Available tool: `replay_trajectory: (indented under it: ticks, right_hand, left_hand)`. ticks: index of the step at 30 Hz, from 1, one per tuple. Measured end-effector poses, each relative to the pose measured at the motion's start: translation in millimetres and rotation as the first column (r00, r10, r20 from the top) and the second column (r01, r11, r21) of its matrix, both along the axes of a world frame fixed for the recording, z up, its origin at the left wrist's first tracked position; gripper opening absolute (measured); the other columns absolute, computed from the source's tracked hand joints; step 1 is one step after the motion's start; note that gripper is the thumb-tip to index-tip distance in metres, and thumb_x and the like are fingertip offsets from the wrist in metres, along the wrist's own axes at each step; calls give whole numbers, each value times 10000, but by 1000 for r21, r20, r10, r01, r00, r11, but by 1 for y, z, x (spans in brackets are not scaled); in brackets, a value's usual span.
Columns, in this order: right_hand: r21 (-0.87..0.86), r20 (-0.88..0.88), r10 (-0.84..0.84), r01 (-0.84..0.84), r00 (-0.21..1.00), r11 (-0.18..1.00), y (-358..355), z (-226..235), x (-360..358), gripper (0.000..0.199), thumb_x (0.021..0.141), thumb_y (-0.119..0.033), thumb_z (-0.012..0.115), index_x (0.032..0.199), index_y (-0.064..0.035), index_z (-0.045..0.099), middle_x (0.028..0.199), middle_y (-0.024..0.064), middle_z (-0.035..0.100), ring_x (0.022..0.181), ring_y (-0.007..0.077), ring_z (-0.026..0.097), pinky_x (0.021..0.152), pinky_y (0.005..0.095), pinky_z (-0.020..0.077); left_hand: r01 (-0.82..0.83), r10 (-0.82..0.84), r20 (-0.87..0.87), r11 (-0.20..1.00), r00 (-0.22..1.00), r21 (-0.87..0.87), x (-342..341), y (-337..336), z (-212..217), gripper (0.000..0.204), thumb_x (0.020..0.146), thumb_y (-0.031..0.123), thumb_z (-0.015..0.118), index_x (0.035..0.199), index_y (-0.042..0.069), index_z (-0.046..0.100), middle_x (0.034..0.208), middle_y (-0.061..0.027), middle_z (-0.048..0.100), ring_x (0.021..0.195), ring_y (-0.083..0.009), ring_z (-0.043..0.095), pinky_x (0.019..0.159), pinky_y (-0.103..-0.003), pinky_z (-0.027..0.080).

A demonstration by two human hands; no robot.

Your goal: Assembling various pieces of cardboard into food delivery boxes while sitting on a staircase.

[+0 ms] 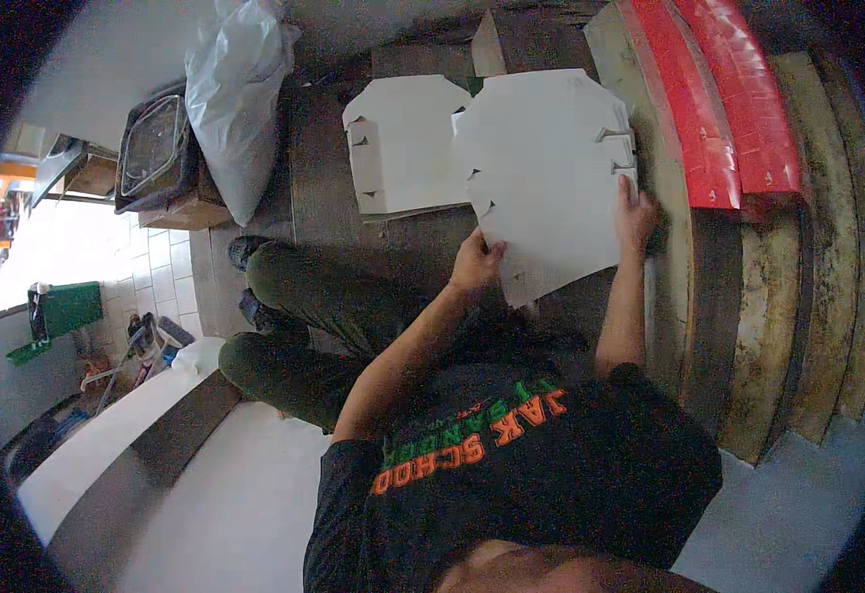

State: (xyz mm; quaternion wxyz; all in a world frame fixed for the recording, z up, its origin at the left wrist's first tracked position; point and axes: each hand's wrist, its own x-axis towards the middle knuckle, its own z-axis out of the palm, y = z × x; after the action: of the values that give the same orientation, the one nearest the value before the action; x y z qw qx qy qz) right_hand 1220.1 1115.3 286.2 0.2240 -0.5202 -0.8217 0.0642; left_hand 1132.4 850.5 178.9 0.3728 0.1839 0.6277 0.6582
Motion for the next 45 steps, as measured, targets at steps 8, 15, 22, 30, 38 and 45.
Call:
replay_trajectory:
  ticks: [8,15,22,30,38,45]
  right_hand:
    - [34,-205,51,-45,977,998,-17,9,7,550,798,-489,593,822,60,610,786,240,610,708,364,587,668,411,454]
    - [361,-539,421,-251,729,898,-39,64,2,321,782,-251,678,876,48,607,807,161,644,749,225,618,655,346,477]
    - [362,-554,650,-553,520,750,-74,118,-55,314,660,-218,772,787,7,594,790,58,607,708,151,554,613,286,449]
    - [-157,-315,939,-968,-137,-194,-283,91,-250,548,674,-529,693,685,8,580,654,95,529,586,184,494,567,317,413]
    - [84,-118,835,-844,-537,-531,-432,-39,-267,600,738,-540,630,1087,-56,562,1064,110,550,1053,261,488,906,402,378]
    - [-852,-249,893,-523,375,-18,-337,-87,-200,510,746,-332,702,1085,15,546,1031,165,596,919,287,562,854,420,428]
  left_hand:
    - [-112,97,-253,993,963,-44,-12,-10,40,439,829,69,550,1243,13,418,1126,-180,561,1071,-281,535,893,-365,419]
    - [-170,190,-163,977,968,125,-4,-19,51,396,860,82,546,1222,-3,410,1117,-147,551,1036,-229,524,882,-328,411]
    - [82,-88,-82,994,993,-75,-21,-133,110,232,857,108,568,1064,5,582,1084,-112,591,1029,-197,524,882,-314,410]
    - [-681,139,-779,594,611,-428,29,-405,98,528,821,290,586,1245,5,453,1236,-156,511,1115,-237,494,919,-356,391]
    - [-787,838,12,516,545,-337,63,-422,89,502,802,180,660,1208,-37,460,1079,-109,595,974,-172,556,865,-314,434]
    - [-906,937,296,278,184,-318,80,-399,68,425,823,149,641,1179,-7,470,1098,-97,579,985,-159,548,872,-311,437]
